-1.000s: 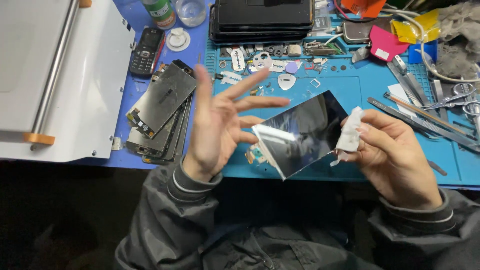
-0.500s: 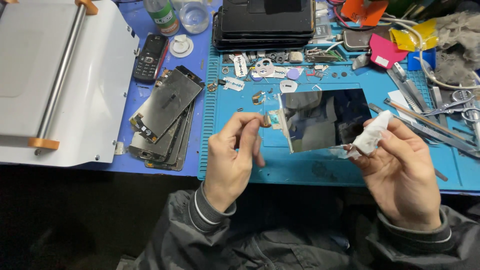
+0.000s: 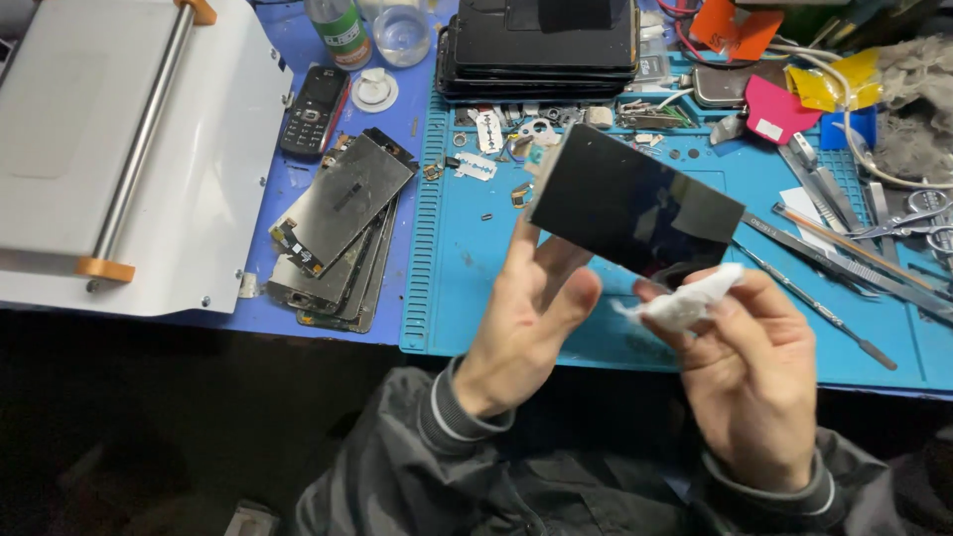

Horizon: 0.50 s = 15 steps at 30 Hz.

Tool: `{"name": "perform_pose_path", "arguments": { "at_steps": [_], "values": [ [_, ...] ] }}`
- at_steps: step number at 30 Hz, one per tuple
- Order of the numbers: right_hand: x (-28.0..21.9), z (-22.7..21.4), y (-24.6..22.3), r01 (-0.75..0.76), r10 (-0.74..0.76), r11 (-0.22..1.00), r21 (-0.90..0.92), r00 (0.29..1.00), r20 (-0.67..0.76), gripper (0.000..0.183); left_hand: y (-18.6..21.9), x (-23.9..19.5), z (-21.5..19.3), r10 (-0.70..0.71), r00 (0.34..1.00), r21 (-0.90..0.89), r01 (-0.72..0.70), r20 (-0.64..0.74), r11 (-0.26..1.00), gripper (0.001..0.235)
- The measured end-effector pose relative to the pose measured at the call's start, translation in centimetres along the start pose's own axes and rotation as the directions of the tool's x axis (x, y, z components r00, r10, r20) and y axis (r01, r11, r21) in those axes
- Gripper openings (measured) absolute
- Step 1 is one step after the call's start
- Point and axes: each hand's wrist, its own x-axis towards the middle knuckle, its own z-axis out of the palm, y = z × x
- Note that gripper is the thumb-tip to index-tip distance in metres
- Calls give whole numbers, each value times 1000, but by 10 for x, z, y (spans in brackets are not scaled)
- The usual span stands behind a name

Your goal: Cleaning a smartphone LCD screen with a cloth and solvent at a repair station.

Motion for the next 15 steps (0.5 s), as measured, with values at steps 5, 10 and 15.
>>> {"name": "perform_pose_path", "arguments": {
  "at_steps": [5, 10, 15],
  "values": [
    [-12, 14, -2, -33, 75, 986, -164, 964, 256, 12, 16, 31, 19, -20, 937, -322, -100, -348, 941, 44],
    [-10, 18, -48, 52, 281, 628, -777, 915, 289, 27, 11, 37, 4, 9, 816, -33, -35, -577, 999, 25],
    [4, 45, -56, 396, -248, 444, -804, 916, 315, 11, 19, 28, 0, 182, 878, 268, -64, -443, 961, 25]
  ]
}}
